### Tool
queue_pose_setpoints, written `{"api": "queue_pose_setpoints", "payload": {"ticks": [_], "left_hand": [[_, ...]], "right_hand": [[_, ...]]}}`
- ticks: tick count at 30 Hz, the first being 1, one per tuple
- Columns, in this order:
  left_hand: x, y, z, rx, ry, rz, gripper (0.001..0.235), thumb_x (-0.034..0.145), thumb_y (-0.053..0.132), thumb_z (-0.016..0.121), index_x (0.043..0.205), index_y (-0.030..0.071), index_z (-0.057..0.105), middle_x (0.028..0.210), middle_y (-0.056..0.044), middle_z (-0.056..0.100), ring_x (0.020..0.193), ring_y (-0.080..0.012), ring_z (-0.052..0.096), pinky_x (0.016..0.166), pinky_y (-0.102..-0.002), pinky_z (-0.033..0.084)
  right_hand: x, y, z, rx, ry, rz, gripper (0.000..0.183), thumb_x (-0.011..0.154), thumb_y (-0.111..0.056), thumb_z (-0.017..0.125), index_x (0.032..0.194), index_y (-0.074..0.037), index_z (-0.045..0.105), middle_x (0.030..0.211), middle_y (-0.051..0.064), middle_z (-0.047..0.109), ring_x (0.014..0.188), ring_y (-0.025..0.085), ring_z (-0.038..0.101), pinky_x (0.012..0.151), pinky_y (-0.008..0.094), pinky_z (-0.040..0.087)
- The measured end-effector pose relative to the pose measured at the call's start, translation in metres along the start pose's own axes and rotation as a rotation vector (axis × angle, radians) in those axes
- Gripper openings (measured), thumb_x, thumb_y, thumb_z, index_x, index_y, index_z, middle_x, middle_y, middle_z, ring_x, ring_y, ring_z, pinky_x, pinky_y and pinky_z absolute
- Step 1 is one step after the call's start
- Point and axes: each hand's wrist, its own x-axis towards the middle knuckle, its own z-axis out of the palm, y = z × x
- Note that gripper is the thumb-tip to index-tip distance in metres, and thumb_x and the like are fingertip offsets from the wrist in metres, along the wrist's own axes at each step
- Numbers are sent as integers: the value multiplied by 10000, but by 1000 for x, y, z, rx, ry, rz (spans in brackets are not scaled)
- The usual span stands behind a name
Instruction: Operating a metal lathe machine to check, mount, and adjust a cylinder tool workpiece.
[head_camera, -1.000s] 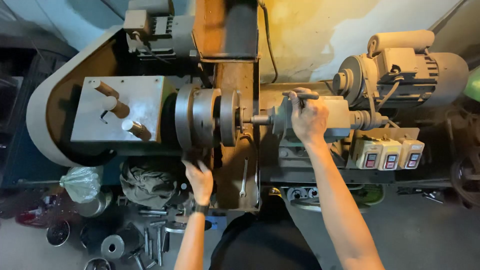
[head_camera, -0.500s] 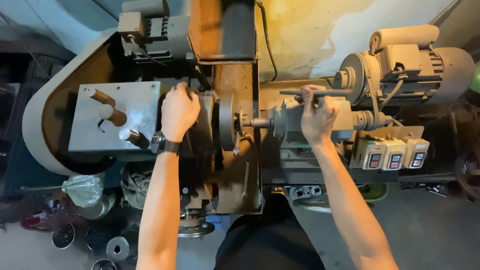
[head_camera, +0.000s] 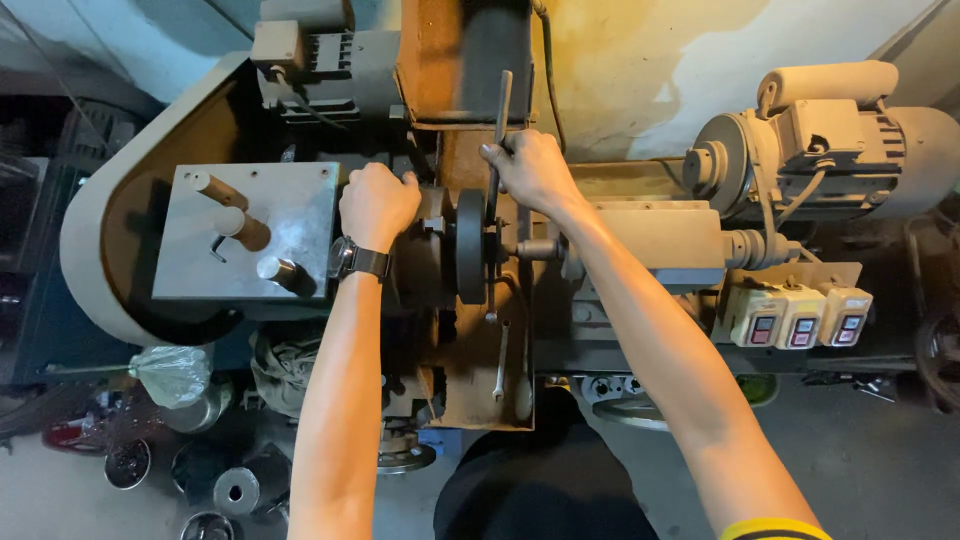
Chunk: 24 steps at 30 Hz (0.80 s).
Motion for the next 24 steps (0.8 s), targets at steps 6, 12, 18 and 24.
{"api": "queue_pose_setpoints", "payload": {"ticks": [6,12,18,24], "left_hand": [[-5,5,-10,-22,-28,-47,483,898,421,683,1004,-48,735,1050,-306,695,977,-462,689,863,-497,561],[-14,-18,15,-41,137,55,481,930,400,727,977,-78,748,1025,-337,693,962,-475,680,851,-501,557],[-115,-38,41,-505,503,304,351,1062,207,640,1312,-37,614,1064,-213,763,935,-367,760,812,-460,594],[-190,-121,175,-614,505,130,509,995,43,578,1473,-53,431,1430,-280,570,1349,-446,564,1155,-489,451]], "right_hand": [[1,7,-12,135,-109,163,334,979,-390,608,936,-78,720,713,99,728,635,241,705,599,428,593],[-57,46,-60,16,568,-257,237,1058,-190,661,997,19,753,810,158,727,665,199,705,611,349,538],[-103,71,-41,223,571,-190,250,1082,-209,629,1010,13,720,761,91,735,687,140,728,623,301,540],[-104,72,-37,283,589,-187,323,1072,-298,667,1020,17,715,792,75,755,705,106,709,630,277,523]]}}
